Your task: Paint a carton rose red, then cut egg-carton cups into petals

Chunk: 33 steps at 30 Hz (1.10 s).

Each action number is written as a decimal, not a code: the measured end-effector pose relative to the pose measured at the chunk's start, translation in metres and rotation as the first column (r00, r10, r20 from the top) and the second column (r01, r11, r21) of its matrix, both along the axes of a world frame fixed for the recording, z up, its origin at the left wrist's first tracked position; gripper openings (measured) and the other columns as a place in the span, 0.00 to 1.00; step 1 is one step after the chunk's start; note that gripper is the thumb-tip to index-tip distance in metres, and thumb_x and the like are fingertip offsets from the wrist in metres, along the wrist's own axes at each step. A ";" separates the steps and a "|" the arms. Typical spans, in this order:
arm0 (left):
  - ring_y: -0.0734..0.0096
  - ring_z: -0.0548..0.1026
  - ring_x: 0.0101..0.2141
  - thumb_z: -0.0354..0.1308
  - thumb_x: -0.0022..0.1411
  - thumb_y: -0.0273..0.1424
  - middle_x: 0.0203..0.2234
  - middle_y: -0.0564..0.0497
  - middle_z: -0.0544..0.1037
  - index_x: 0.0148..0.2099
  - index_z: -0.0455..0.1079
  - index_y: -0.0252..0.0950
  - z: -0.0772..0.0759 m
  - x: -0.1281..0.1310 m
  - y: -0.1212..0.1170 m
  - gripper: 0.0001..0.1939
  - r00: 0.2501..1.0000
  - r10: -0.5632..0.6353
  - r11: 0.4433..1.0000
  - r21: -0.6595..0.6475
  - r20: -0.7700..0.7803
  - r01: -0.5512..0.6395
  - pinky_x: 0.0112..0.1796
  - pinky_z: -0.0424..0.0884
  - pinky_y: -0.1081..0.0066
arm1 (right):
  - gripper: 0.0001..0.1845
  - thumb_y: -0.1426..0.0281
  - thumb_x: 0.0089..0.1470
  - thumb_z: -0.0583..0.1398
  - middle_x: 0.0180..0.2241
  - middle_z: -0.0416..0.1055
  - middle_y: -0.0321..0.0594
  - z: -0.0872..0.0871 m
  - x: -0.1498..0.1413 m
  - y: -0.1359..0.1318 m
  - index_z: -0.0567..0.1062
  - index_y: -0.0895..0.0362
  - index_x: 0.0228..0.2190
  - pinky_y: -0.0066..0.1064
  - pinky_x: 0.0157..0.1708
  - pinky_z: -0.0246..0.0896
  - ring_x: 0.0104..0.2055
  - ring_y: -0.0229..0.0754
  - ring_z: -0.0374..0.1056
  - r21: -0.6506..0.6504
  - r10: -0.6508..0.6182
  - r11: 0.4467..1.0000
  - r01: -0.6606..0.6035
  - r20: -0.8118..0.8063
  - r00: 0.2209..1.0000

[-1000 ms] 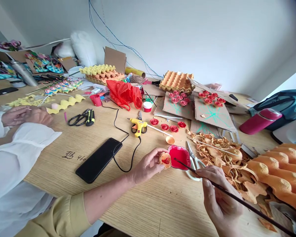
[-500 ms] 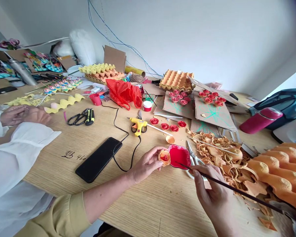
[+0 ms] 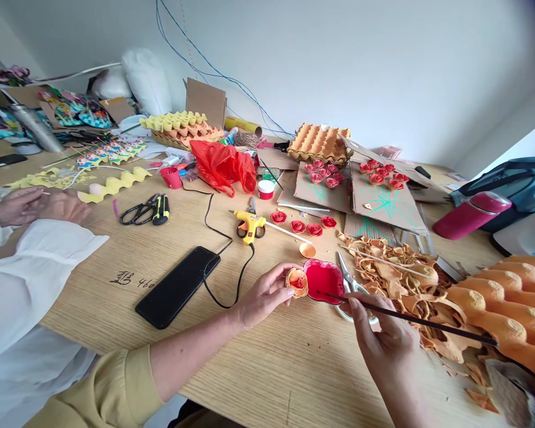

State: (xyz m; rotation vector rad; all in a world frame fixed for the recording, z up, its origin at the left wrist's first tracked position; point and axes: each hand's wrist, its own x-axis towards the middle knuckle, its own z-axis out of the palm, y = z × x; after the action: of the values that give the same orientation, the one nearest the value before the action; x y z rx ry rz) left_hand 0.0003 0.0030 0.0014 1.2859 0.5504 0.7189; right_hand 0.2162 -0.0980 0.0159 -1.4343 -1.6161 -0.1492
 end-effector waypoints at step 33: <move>0.72 0.69 0.33 0.59 0.64 0.37 0.41 0.47 0.72 0.57 0.67 0.35 -0.001 0.001 -0.001 0.21 0.994 -0.010 0.998 -0.066 0.107 0.018 0.34 0.66 0.70 | 0.11 0.77 0.63 0.55 0.38 0.73 0.42 0.017 0.001 -0.010 0.75 0.55 0.42 0.39 0.43 0.64 0.42 0.43 0.71 -0.034 0.350 0.931 -0.362 -0.190 0.917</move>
State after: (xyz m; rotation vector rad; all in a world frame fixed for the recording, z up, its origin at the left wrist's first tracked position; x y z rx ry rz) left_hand 0.0008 0.0022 0.0004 1.1807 0.4743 0.7472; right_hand 0.2175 -0.1076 0.0326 -1.1416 -1.7122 0.2442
